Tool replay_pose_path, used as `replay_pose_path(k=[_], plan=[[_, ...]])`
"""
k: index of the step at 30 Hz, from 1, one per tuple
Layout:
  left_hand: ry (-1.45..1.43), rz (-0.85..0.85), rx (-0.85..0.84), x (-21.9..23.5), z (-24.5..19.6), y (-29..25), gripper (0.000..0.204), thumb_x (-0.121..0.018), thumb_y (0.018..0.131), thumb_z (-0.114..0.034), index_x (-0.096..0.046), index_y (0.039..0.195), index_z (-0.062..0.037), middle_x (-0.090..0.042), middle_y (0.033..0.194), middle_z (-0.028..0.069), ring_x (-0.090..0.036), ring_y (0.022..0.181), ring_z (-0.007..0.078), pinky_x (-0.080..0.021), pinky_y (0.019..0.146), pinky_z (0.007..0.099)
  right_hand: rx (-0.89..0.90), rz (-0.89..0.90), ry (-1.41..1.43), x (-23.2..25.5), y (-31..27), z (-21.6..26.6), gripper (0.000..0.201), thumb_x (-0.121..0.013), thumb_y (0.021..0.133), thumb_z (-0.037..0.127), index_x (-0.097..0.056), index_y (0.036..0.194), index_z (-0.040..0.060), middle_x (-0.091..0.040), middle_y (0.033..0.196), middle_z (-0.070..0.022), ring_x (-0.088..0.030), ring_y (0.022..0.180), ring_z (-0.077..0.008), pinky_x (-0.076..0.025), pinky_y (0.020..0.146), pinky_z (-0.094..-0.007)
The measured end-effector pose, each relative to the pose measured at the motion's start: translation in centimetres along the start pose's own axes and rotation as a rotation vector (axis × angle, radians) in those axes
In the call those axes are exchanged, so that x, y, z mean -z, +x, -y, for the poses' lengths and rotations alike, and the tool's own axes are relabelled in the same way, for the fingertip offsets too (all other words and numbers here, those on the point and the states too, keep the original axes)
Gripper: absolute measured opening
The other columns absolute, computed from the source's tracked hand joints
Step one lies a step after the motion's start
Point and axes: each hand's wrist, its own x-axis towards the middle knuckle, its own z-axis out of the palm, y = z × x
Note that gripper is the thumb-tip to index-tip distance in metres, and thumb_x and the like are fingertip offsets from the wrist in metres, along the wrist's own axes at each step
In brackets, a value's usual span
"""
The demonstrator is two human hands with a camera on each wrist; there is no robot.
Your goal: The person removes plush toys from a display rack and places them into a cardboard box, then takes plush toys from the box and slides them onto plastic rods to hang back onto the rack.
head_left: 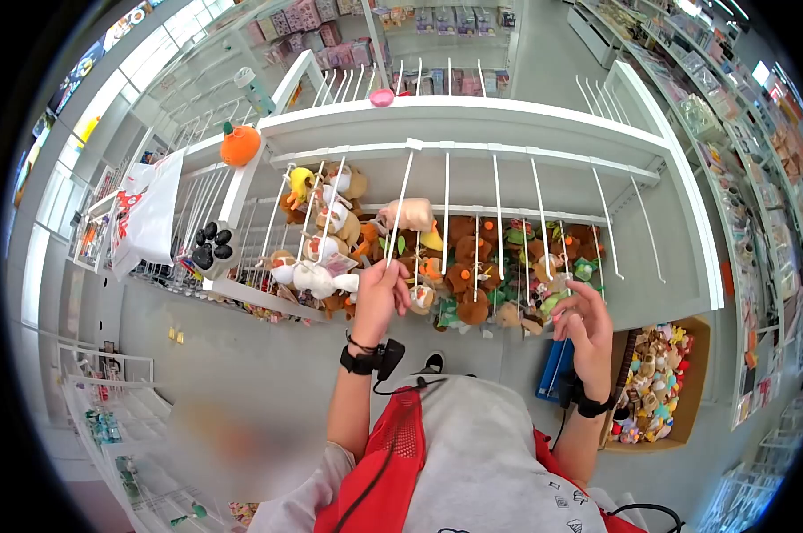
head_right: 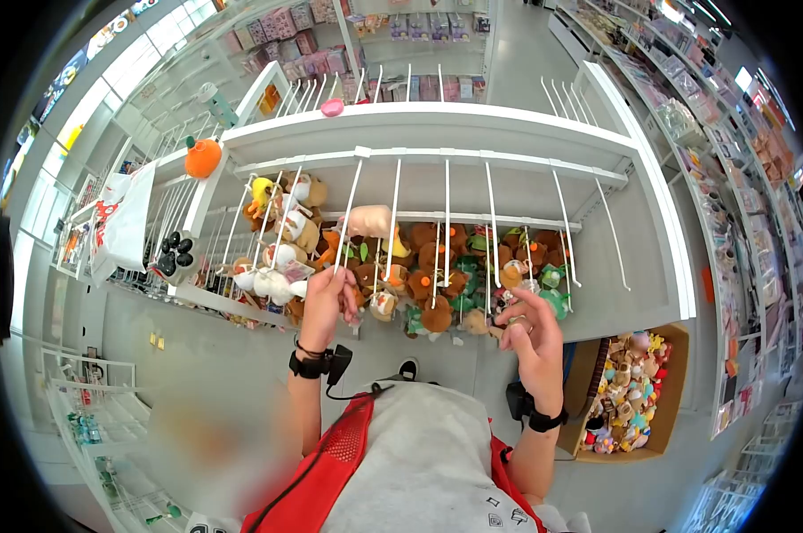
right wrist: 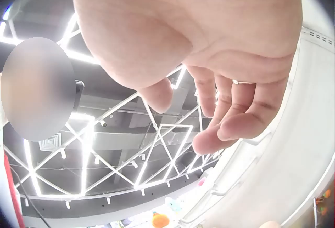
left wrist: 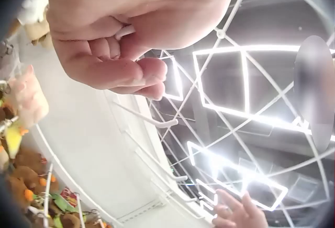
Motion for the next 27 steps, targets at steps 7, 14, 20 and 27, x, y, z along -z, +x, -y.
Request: replay_pose_path(k=[7,14,20,27], plan=[[-0.06,0.036,0.124,-0.6,-2.6,2.1,0.034,-0.043,0.116,-0.029,-0.064,0.115,-0.0031,-0.049,0.057,0.0006,-0.037,0.042,0.0093,-0.031,0.042,0.0248,-0.028,-0.084,-0.001,-1.5,-1.5,-0.3,0.045,-0.061,0.107,0.014,-0.053,0.149,-0.0005,-0.069,0.106,-0.009,-0.061,0.077,-0.0108,-0.051,0.071,-0.0266],[-0.263,0.207,0.192,0.0,-5.3,2.8,0.045,-0.038,0.114,-0.025,-0.054,0.151,-0.0045,-0.056,0.066,0.006,-0.041,0.049,0.0115,-0.035,0.048,0.0262,-0.031,-0.131,-0.037,-2.3,-2.4,-0.9,0.044,-0.063,0.108,0.022,-0.055,0.145,-0.0018,-0.07,0.1,-0.0098,-0.061,0.074,-0.0116,-0.051,0.067,-0.0259],[-0.304,0.261,0.243,0.6,-3.6,2.2,0.053,-0.038,0.117,-0.038,-0.052,0.153,-0.0012,-0.067,0.075,0.0106,-0.061,0.059,0.014,-0.05,0.056,0.0267,-0.052,-0.099,-0.003,-3.6,-2.4,-1.1,0.042,-0.062,0.106,0.013,-0.056,0.146,0.0009,-0.071,0.1,-0.0082,-0.06,0.074,-0.0103,-0.05,0.068,-0.0262],[-0.175,-0.082,0.066,7.8,2.4,-1.8,0.059,-0.039,0.117,-0.049,-0.06,0.135,0.0036,-0.077,0.105,0.0171,-0.075,0.088,0.0212,-0.061,0.075,0.0337,-0.074,-0.113,-0.037,-5.1,-2.7,-1.4,0.04,-0.063,0.106,0.014,-0.058,0.143,0.0005,-0.07,0.098,-0.0075,-0.06,0.074,-0.0103,-0.049,0.068,-0.0257]])
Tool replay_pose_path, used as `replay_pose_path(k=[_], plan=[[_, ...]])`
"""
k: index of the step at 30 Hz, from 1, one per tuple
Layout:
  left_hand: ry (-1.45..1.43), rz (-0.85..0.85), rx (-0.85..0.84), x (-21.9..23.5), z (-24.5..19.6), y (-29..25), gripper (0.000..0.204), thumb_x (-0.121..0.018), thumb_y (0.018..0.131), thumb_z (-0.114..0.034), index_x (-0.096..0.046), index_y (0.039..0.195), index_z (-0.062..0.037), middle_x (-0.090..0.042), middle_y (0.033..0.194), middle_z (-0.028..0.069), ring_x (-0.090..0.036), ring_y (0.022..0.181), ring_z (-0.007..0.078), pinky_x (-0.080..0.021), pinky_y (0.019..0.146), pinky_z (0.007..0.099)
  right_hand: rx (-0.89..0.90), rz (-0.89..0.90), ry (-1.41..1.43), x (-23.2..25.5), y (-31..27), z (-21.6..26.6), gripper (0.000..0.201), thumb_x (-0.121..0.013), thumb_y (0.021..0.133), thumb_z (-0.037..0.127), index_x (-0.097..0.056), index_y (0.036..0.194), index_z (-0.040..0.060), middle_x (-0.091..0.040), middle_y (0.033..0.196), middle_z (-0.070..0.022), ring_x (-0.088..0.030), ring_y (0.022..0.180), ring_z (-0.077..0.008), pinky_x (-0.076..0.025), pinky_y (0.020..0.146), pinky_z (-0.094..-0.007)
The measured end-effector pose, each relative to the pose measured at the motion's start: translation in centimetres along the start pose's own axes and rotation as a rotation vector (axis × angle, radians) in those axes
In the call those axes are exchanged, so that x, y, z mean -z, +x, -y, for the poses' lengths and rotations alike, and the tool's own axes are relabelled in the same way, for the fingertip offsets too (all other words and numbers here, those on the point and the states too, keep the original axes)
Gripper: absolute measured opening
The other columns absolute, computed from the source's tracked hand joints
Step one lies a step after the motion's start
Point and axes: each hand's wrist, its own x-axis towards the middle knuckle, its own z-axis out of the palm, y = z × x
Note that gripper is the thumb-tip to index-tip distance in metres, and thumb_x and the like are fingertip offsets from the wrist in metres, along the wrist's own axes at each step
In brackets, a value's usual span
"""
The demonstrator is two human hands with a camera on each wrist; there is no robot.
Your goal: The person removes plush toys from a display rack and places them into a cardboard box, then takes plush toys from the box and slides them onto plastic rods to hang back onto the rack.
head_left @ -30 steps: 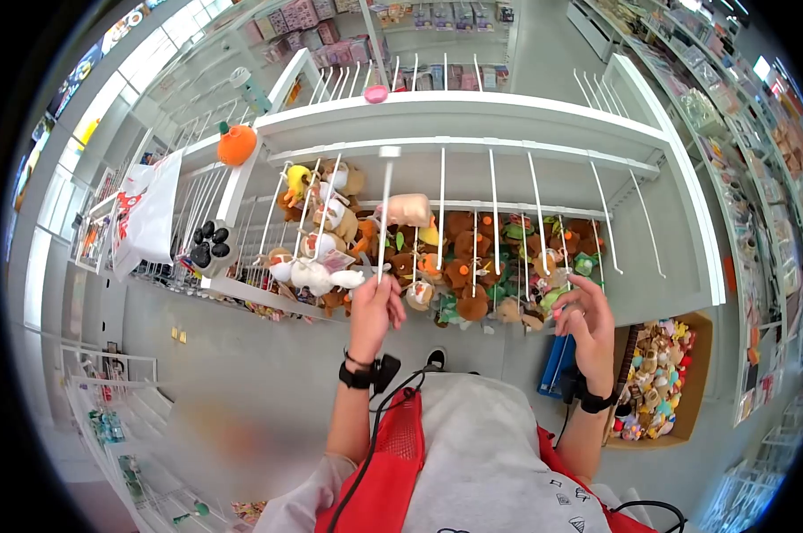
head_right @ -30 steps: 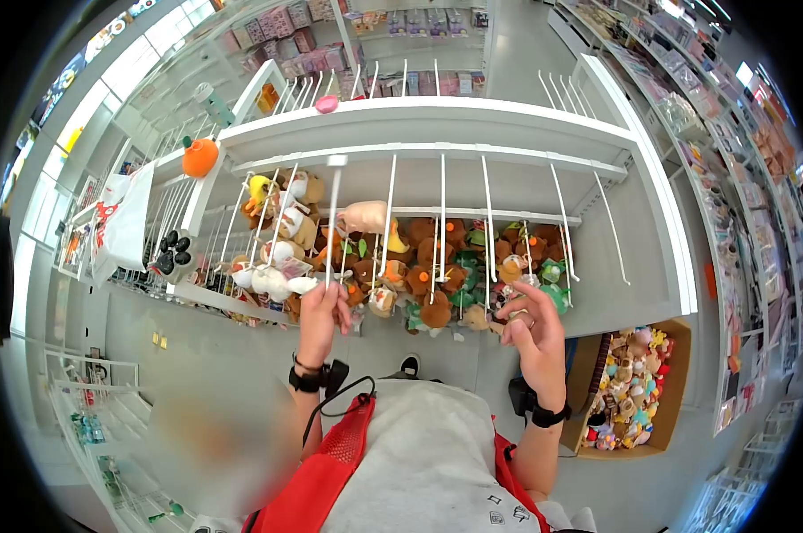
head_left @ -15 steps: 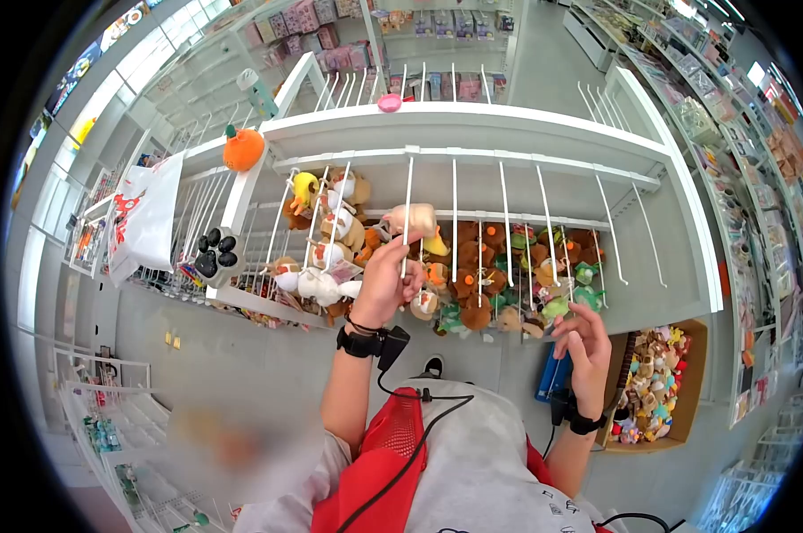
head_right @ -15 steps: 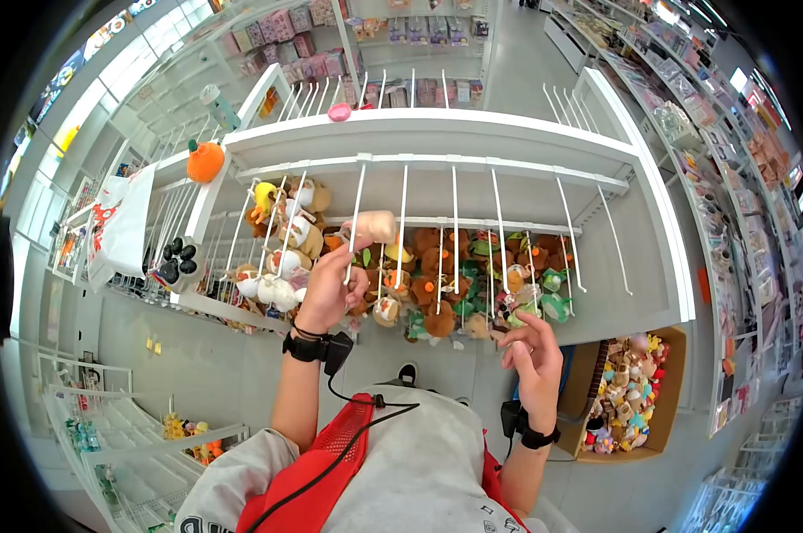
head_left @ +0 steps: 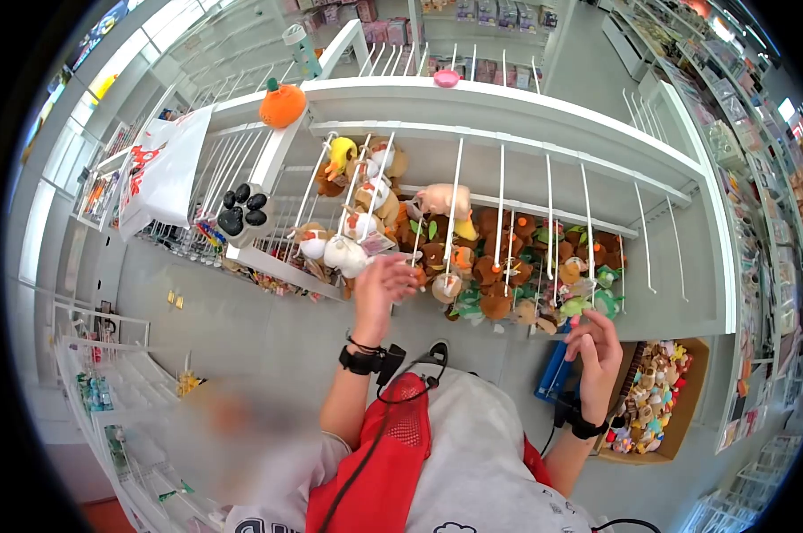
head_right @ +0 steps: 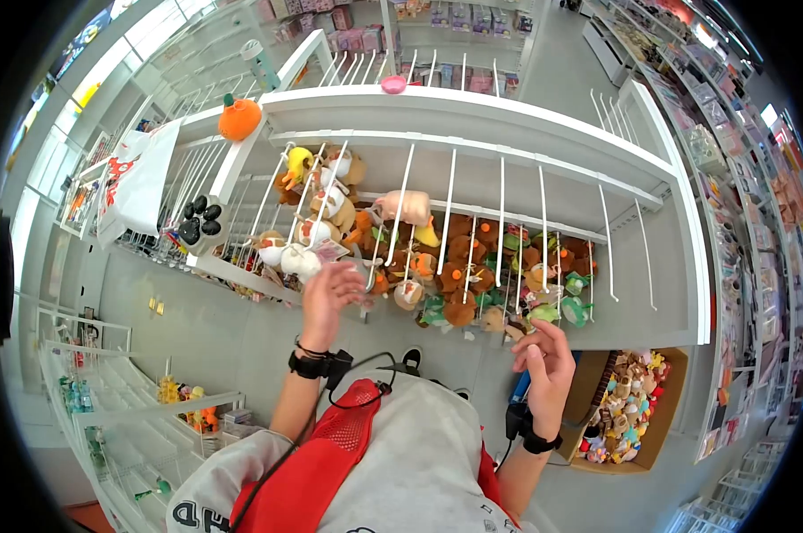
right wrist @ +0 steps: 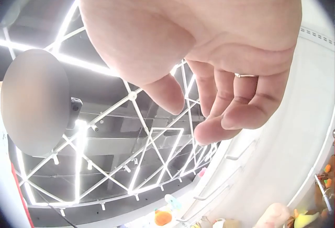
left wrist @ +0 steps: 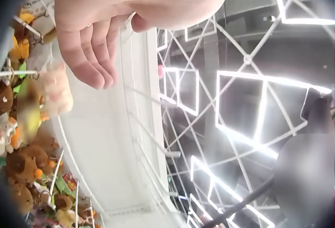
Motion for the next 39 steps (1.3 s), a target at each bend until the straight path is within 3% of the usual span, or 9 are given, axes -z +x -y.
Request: replay_pose_path(k=[13,16,18,19,22,26,31,36,39], plan=[[-0.205,0.043,-0.119,1.7,-6.6,0.2,0.041,-0.048,0.116,-0.034,-0.064,0.129,0.0015,-0.066,0.09,0.0058,-0.064,0.08,0.0144,-0.053,0.069,0.0305,-0.007,0.115,0.01,-4.2,0.0,-0.1,0.032,-0.064,0.105,0.012,-0.064,0.135,-0.0007,-0.07,0.095,-0.0066,-0.059,0.076,-0.0105,-0.048,0.068,-0.0255],[0.248,-0.244,-0.184,3.8,-5.3,-1.6,0.031,-0.053,0.113,-0.025,-0.07,0.117,0.0005,-0.068,0.091,0.0078,-0.065,0.08,0.0148,-0.053,0.069,0.0313,-0.03,0.087,-0.001,-4.1,-0.8,-1.0,0.03,-0.064,0.106,0.013,-0.065,0.133,-0.0009,-0.07,0.095,-0.0062,-0.059,0.076,-0.0102,-0.049,0.068,-0.0255],[0.793,-0.649,-0.631,4.6,-5.0,-2.0,0.022,-0.06,0.108,-0.016,-0.072,0.11,0.0024,-0.071,0.097,0.0112,-0.069,0.083,0.0173,-0.055,0.072,0.0324,-0.029,0.07,-0.012,-4.4,-1.0,-1.4,0.029,-0.063,0.107,0.015,-0.066,0.131,-0.0019,-0.07,0.092,-0.0068,-0.059,0.074,-0.0104,-0.049,0.067,-0.0256],[0.874,-0.642,-0.682,4.1,-6.2,-2.0,0.019,-0.064,0.104,-0.009,-0.069,0.115,0.0059,-0.073,0.1,0.016,-0.072,0.088,0.0304,-0.057,0.08,0.0403,-0.033,0.049,-0.022,-4.6,-1.2,-1.6,0.029,-0.061,0.107,0.016,-0.066,0.128,-0.0029,-0.069,0.09,-0.0074,-0.059,0.071,-0.0107,-0.049,0.067,-0.0256],[1.027,-0.523,-0.886,5.2,-5.6,1.6,0.025,-0.067,0.103,-0.012,-0.069,0.123,0.0023,-0.074,0.106,0.0171,-0.073,0.092,0.0351,-0.056,0.083,0.0419,-0.064,0.078,-0.02,-5.0,-1.0,-2.0,0.027,-0.063,0.107,0.014,-0.066,0.129,-0.0012,-0.07,0.093,-0.006,-0.06,0.075,-0.0095,-0.048,0.067,-0.0253],[0.776,-0.386,-0.59,5.9,-4.7,4.5,0.038,-0.07,0.104,-0.019,-0.063,0.137,-0.0022,-0.074,0.112,0.018,-0.072,0.102,0.0344,-0.055,0.087,0.0413,-0.061,0.09,-0.002,-5.8,-0.9,-1.3,0.025,-0.063,0.107,0.013,-0.067,0.128,-0.0015,-0.07,0.093,-0.0062,-0.06,0.075,-0.0096,-0.048,0.067,-0.0252],[0.682,-0.455,-0.609,4.2,-6.1,5.0,0.041,-0.073,0.102,-0.021,-0.063,0.138,-0.0026,-0.071,0.103,0.0141,-0.068,0.093,0.0276,-0.054,0.084,0.0389,-0.046,0.098,0.004,-6.3,-1.0,-1.4,0.025,-0.063,0.107,0.012,-0.066,0.128,-0.0017,-0.07,0.093,-0.0064,-0.06,0.076,-0.0098,-0.048,0.068,-0.0252],[0.838,-0.613,-0.822,6.2,-5.0,2.5,0.026,-0.073,0.102,-0.016,-0.065,0.121,-0.0002,-0.065,0.09,0.0058,-0.061,0.082,0.0157,-0.051,0.075,0.0332,-0.048,0.07,-0.016,-6.6,-2.0,-1.4,0.025,-0.063,0.106,0.01,-0.067,0.128,-0.0021,-0.07,0.093,-0.0065,-0.06,0.076,-0.0102,-0.049,0.069,-0.0257],[0.843,-0.542,-0.644,6.1,-5.3,0.3,0.026,-0.065,0.107,-0.024,-0.065,0.097,0.0004,-0.059,0.077,0.0029,-0.056,0.072,0.0144,-0.046,0.066,0.032,-0.058,0.045,-0.036,-7.0,-2.2,-1.7,0.025,-0.063,0.106,0.009,-0.067,0.127,-0.0025,-0.07,0.093,-0.0067,-0.06,0.077,-0.0104,-0.049,0.071,-0.0259]])
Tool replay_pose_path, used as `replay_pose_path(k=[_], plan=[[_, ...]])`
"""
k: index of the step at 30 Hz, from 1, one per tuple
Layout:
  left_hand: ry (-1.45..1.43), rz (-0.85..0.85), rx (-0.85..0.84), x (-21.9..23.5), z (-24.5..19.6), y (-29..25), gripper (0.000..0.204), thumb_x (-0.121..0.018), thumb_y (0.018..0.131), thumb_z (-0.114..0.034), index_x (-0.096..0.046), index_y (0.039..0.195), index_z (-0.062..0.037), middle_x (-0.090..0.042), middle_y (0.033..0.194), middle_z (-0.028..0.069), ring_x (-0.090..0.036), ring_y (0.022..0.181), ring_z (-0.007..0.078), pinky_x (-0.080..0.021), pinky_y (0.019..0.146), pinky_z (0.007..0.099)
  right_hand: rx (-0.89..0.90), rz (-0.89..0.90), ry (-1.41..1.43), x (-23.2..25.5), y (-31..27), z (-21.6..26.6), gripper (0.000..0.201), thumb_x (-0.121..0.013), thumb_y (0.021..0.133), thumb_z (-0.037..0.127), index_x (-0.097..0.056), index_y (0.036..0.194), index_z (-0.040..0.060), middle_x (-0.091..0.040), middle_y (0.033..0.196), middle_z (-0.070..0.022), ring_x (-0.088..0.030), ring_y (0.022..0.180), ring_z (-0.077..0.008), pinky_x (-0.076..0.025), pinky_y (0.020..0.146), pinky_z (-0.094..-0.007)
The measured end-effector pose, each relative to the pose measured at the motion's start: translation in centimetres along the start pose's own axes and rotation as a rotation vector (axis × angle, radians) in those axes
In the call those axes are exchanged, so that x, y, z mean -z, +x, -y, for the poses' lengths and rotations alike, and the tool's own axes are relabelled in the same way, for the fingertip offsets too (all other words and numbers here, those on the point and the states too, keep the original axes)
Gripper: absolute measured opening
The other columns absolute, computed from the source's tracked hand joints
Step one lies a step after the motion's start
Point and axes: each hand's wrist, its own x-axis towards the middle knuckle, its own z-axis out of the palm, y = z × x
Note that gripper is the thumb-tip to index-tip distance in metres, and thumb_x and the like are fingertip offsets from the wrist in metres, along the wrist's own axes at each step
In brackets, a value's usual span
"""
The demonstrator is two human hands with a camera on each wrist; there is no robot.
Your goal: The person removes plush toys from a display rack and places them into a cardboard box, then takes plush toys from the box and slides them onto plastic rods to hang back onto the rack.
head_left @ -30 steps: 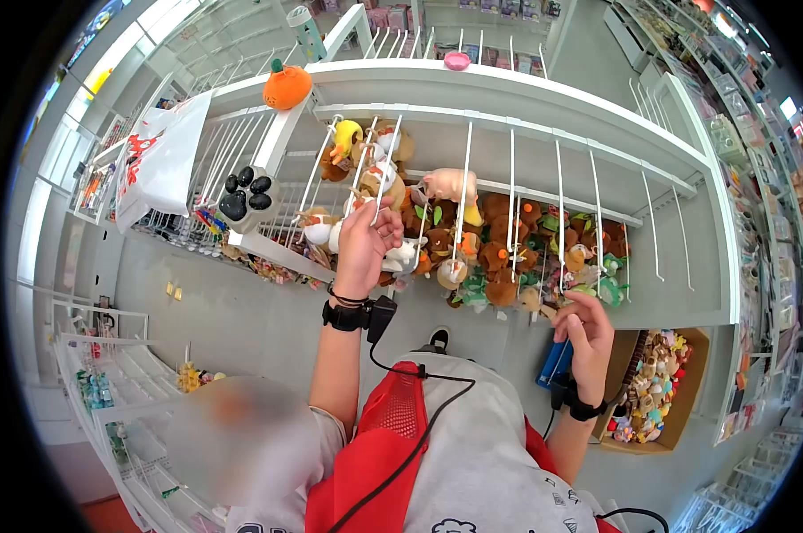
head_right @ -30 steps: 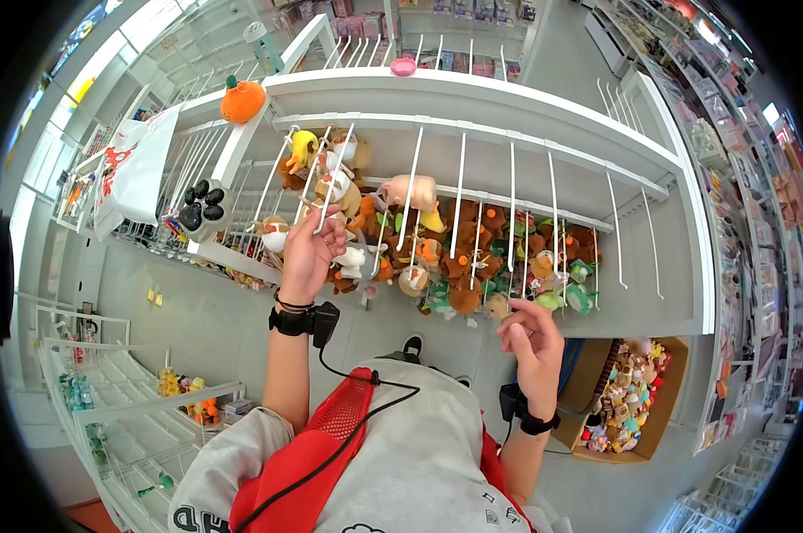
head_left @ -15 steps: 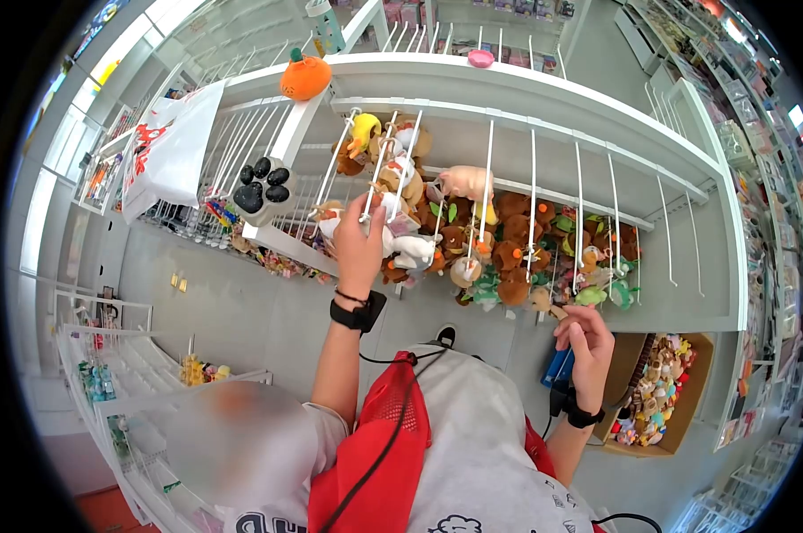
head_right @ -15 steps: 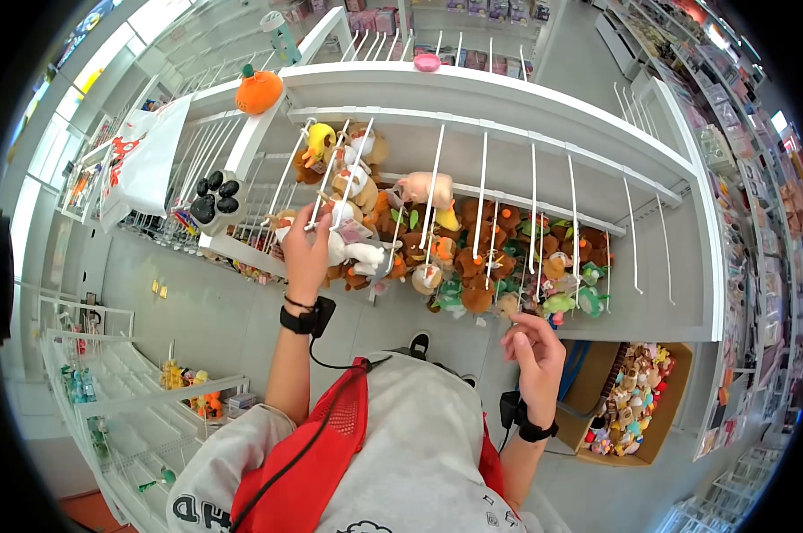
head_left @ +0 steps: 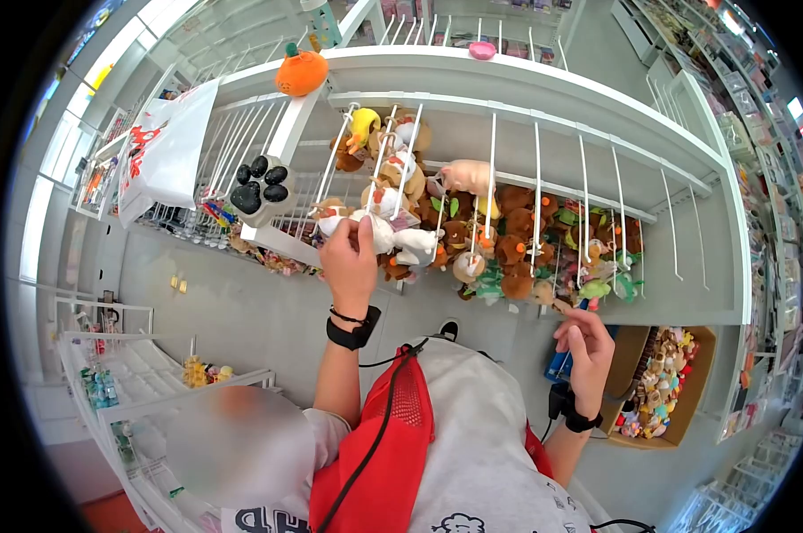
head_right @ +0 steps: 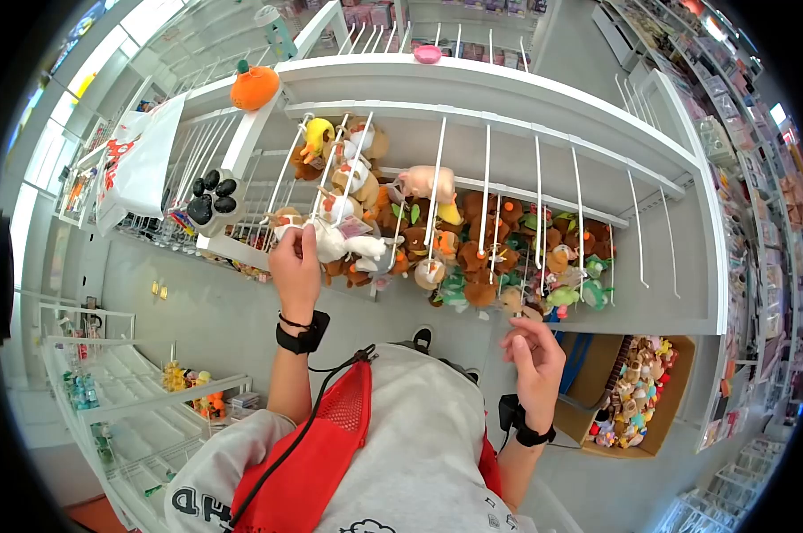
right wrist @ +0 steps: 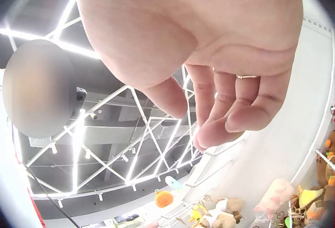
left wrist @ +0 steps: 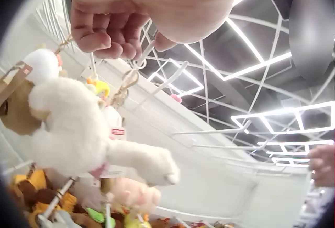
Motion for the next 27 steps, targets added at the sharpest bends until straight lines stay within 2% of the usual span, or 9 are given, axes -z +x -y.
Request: replay_pose_path(k=[2,6,8,11,12,17,21,23,27], plan=[[-0.263,0.157,0.146,-0.2,-0.2,0.3,0.04,-0.053,0.112,-0.03,-0.062,0.087,-0.0005,-0.054,0.07,-0.0001,-0.049,0.063,0.0106,-0.041,0.06,0.0289,-0.01,0.007,-0.003,0.0,-0.2,-0.1,0.025,-0.063,0.106,0.009,-0.067,0.127,-0.0028,-0.071,0.093,-0.0069,-0.06,0.077,-0.0106,-0.049,0.071,-0.026],[-0.407,0.221,0.26,-1.5,-1.1,2.9,0.035,-0.049,0.112,-0.026,-0.062,0.088,-0.004,-0.051,0.069,-0.0023,-0.045,0.059,0.0074,-0.034,0.051,0.0261,-0.01,0.03,0.002,-0.4,0.1,0.0,0.024,-0.062,0.106,0.009,-0.067,0.127,-0.0032,-0.07,0.093,-0.0073,-0.06,0.077,-0.0107,-0.049,0.071,-0.026],[-0.724,0.356,0.701,-1.4,-2.9,4.0,0.028,-0.047,0.11,-0.022,-0.056,0.087,-0.0087,-0.044,0.066,-0.0046,-0.039,0.055,0.0048,-0.025,0.045,0.0238,0.025,0.03,-0.026,-0.8,0.3,-0.1,0.024,-0.061,0.108,0.013,-0.067,0.125,-0.0028,-0.069,0.089,-0.0069,-0.059,0.072,-0.0103,-0.048,0.067,-0.0251],[-0.894,0.403,0.599,-2.0,-1.2,4.2,0.025,-0.046,0.11,-0.021,-0.051,0.087,-0.0121,-0.038,0.065,-0.0068,-0.032,0.053,0.0028,-0.019,0.044,0.0229,0.021,0.043,-0.015,-0.9,0.4,-0.3,0.024,-0.061,0.108,0.013,-0.067,0.125,-0.0026,-0.069,0.089,-0.0066,-0.059,0.072,-0.0101,-0.048,0.067,-0.0252],[-0.884,0.354,0.58,-2.0,-1.9,4.0,0.027,-0.046,0.11,-0.021,-0.047,0.084,-0.0132,-0.035,0.063,-0.0081,-0.026,0.05,0.0022,-0.017,0.044,0.0238,0.023,0.041,-0.015,-0.9,0.4,-0.3,0.024,-0.061,0.108,0.013,-0.067,0.125,-0.0026,-0.069,0.089,-0.0066,-0.059,0.072,-0.0101,-0.048,0.067,-0.0252],[-0.939,0.342,0.477,0.1,-6.2,4.5,0.033,-0.046,0.113,-0.025,-0.045,0.082,-0.0138,-0.033,0.061,-0.0092,-0.024,0.048,0.0022,-0.016,0.042,0.0242,-0.037,0.064,0.02,-0.8,0.1,0.2,0.022,-0.062,0.106,0.008,-0.068,0.125,-0.0032,-0.07,0.091,-0.0065,-0.06,0.076,-0.0102,-0.049,0.07,-0.0259],[-0.707,0.361,0.388,2.3,-5.8,1.4,0.044,-0.046,0.117,-0.029,-0.046,0.078,-0.0093,-0.036,0.066,-0.0075,-0.029,0.057,0.0034,-0.025,0.05,0.0262,-0.033,0.046,0.006,-0.6,0.0,0.1,0.022,-0.062,0.107,0.009,-0.068,0.125,-0.0025,-0.07,0.091,-0.0063,-0.06,0.076,-0.0101,-0.05,0.069,-0.0257],[-0.636,0.345,0.38,4.1,-5.2,-0.5,0.037,-0.045,0.116,-0.031,-0.045,0.083,-0.0134,-0.034,0.063,-0.0095,-0.025,0.05,0.0016,-0.018,0.044,0.0232,-0.032,0.048,0.017,-0.5,-0.3,0.1,0.022,-0.062,0.107,0.009,-0.068,0.125,-0.0023,-0.07,0.091,-0.0061,-0.06,0.076,-0.0101,-0.05,0.07,-0.0257],[-0.59,0.309,0.407,8.3,-6.0,-3.7,0.036,-0.045,0.116,-0.032,-0.046,0.086,-0.0128,-0.034,0.064,-0.0083,-0.025,0.05,0.002,-0.018,0.045,0.0233,-0.06,0.065,-0.003,0.0,-0.2,-0.4,0.022,-0.063,0.106,0.009,-0.068,0.125,-0.0024,-0.07,0.091,-0.0058,-0.06,0.076,-0.0102,-0.05,0.07,-0.026]])
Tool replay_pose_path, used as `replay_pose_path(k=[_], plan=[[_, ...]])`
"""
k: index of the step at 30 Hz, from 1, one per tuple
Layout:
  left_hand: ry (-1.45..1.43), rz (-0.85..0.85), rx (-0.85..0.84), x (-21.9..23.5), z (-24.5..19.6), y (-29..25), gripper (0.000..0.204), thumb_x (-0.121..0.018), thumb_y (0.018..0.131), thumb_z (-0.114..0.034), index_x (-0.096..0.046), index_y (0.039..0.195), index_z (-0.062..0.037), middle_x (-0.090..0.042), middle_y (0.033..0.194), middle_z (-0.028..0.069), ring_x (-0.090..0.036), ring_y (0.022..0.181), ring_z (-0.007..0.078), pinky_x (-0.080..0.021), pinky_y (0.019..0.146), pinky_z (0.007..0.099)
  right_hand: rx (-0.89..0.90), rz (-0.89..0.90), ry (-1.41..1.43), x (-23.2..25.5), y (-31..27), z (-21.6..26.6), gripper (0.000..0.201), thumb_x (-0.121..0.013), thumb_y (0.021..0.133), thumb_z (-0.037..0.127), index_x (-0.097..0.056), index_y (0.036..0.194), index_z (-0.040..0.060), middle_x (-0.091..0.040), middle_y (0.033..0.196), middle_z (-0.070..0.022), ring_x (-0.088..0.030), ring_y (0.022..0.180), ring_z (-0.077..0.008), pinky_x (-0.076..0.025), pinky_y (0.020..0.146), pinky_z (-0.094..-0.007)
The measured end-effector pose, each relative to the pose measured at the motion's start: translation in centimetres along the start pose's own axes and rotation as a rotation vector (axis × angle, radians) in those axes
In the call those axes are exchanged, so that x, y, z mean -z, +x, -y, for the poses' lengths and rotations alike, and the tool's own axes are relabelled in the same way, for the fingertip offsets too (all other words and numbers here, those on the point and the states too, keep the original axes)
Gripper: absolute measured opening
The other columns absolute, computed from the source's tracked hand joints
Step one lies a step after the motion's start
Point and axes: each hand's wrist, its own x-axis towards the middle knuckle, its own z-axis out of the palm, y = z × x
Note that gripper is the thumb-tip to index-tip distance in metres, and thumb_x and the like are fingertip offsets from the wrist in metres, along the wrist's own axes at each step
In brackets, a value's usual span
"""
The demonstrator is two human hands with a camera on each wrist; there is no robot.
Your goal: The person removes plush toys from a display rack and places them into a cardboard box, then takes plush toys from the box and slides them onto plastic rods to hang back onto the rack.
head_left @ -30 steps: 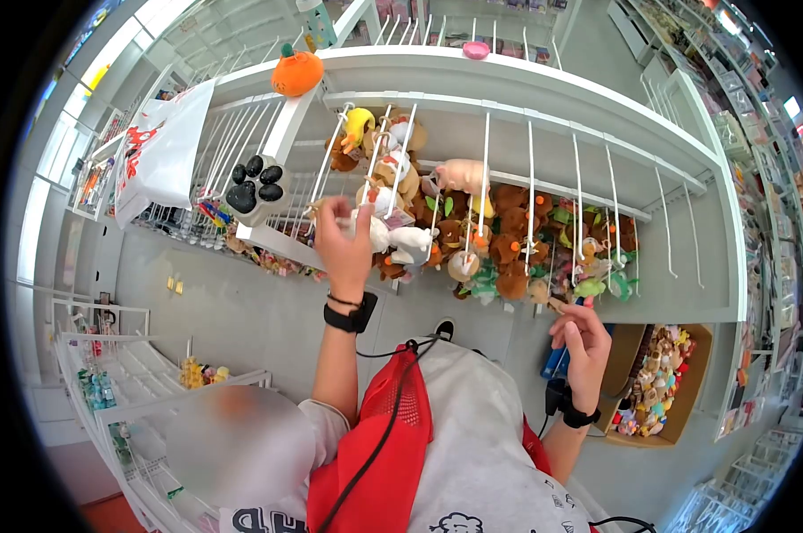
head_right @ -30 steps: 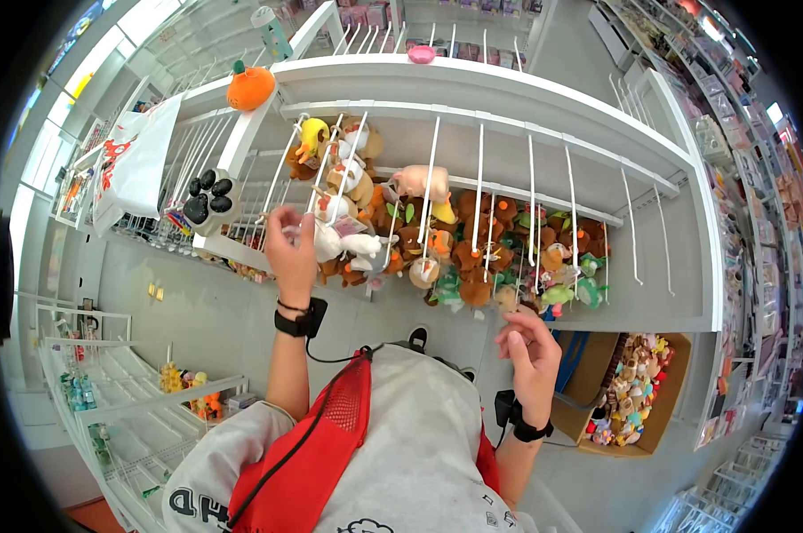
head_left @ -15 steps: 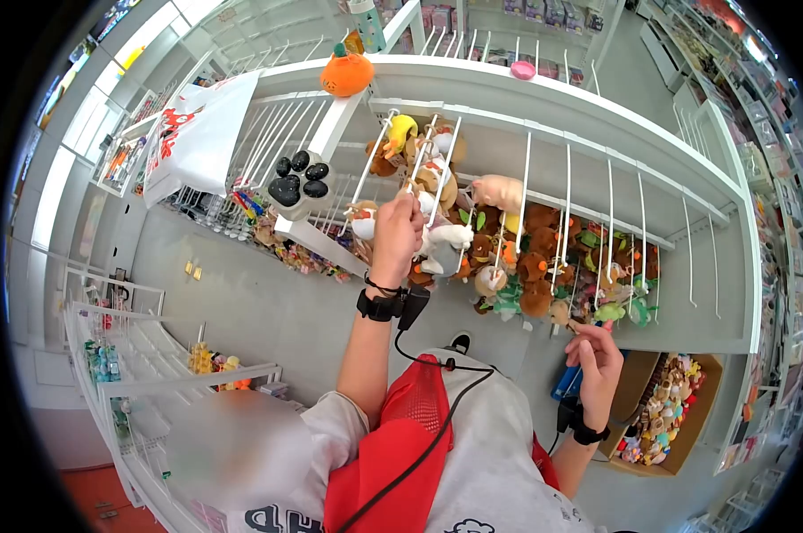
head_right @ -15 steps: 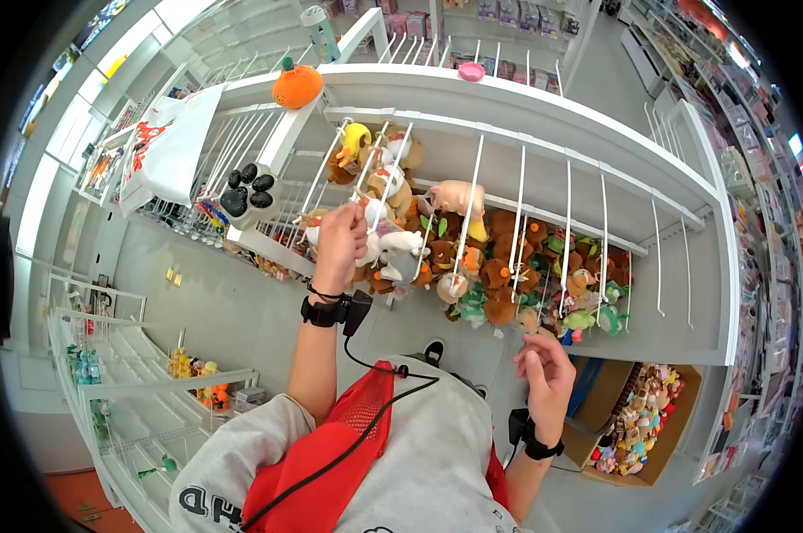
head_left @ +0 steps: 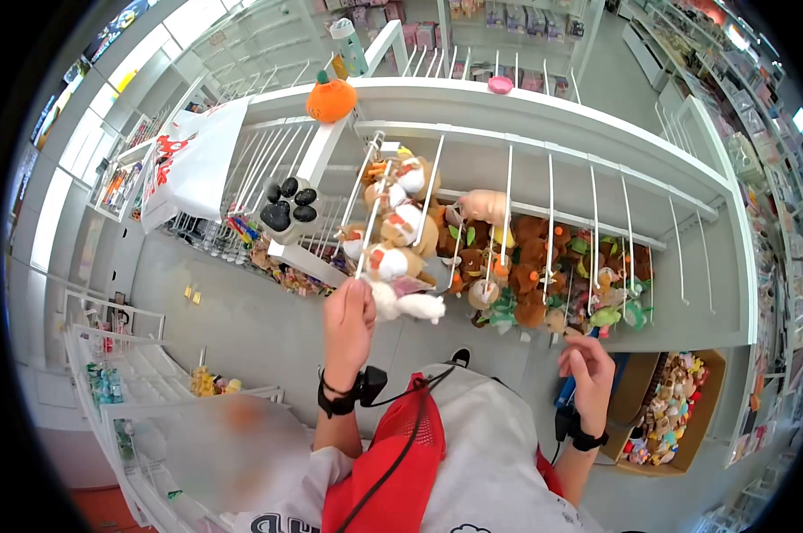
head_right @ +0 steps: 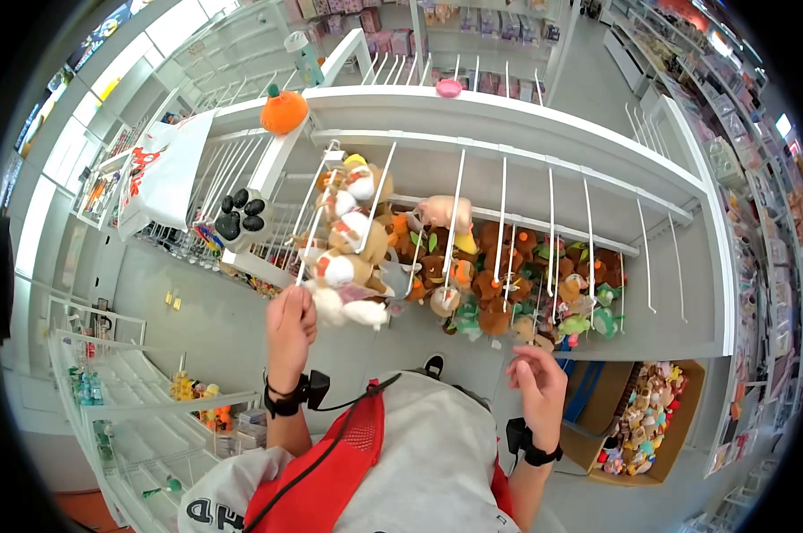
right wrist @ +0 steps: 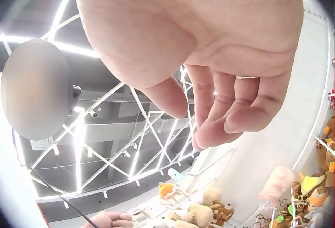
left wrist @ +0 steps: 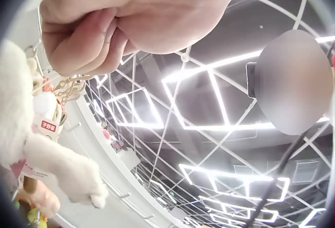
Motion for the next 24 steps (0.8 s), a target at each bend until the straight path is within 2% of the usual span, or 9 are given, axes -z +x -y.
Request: replay_pose_path(k=[2,8,10,16,18,21,24], plan=[[-0.039,-0.037,0.039,0.7,-0.3,-2.2,0.036,-0.045,0.116,-0.032,-0.046,0.086,-0.012,-0.034,0.063,-0.007,-0.024,0.05,0.0026,-0.018,0.045,0.0236,-0.001,0.026,0.008,0.0,0.2,-0.1,0.023,-0.063,0.106,0.009,-0.068,0.125,-0.0025,-0.07,0.091,-0.0057,-0.06,0.077,-0.0102,-0.05,0.07,-0.026],[0.056,-0.094,0.02,2.0,-0.2,-8.4,0.037,-0.046,0.116,-0.031,-0.044,0.085,-0.0109,-0.034,0.064,-0.0062,-0.026,0.052,0.0034,-0.019,0.047,0.0248,-0.024,0.147,0.03,-0.2,0.8,0.3,0.024,-0.064,0.106,0.009,-0.068,0.126,-0.0027,-0.07,0.093,-0.0057,-0.06,0.079,-0.0102,-0.049,0.072,-0.0258],[0.118,-0.072,0.008,3.0,-0.3,-10.5,0.037,-0.046,0.116,-0.031,-0.043,0.085,-0.0109,-0.033,0.065,-0.0063,-0.025,0.053,0.0037,-0.019,0.048,0.0251,-0.023,0.186,0.034,-0.2,0.6,0.5,0.024,-0.064,0.105,0.009,-0.068,0.126,-0.0024,-0.07,0.093,-0.0057,-0.06,0.079,-0.0102,-0.049,0.072,-0.0257],[0.017,-0.039,0.061,4.7,-2.0,-15.9,0.039,-0.046,0.115,-0.031,-0.042,0.084,-0.0097,-0.033,0.064,-0.0057,-0.027,0.055,0.0046,-0.019,0.048,0.0254,-0.045,0.289,0.026,0.9,-0.5,0.8,0.023,-0.064,0.105,0.009,-0.069,0.126,-0.001,-0.071,0.094,-0.0052,-0.061,0.079,-0.0104,-0.05,0.072,-0.026],[-0.073,-0.035,0.05,5.5,-2.0,-18.1,0.037,-0.047,0.115,-0.027,-0.044,0.084,-0.0078,-0.035,0.067,-0.005,-0.028,0.057,0.0045,-0.021,0.05,0.0253,-0.055,0.298,0.032,1.6,-1.3,1.1,0.022,-0.064,0.105,0.009,-0.069,0.124,-0.0013,-0.071,0.094,-0.0056,-0.062,0.079,-0.0108,-0.051,0.072,-0.0266],[0.054,-0.027,0.04,6.9,-3.0,-23.0,0.041,-0.052,0.111,-0.031,-0.046,0.079,-0.0056,-0.041,0.064,-0.0028,-0.032,0.054,0.0055,-0.021,0.051,0.0261,-0.056,0.336,0.044,3.3,-2.8,1.3,0.02,-0.064,0.105,0.009,-0.07,0.121,-0.0014,-0.071,0.094,-0.0061,-0.063,0.08,-0.0111,-0.052,0.072,-0.0274],[0.176,0.003,0.014,5.5,-4.9,-24.8,0.043,-0.056,0.106,-0.03,-0.051,0.074,-0.0026,-0.047,0.062,0.0005,-0.037,0.052,0.009,-0.024,0.051,0.0295,-0.024,0.349,0.045,4.3,-4.1,1.1,0.022,-0.063,0.105,0.012,-0.068,0.121,-0.0014,-0.071,0.091,-0.0076,-0.063,0.076,-0.0112,-0.051,0.069,-0.0261]])
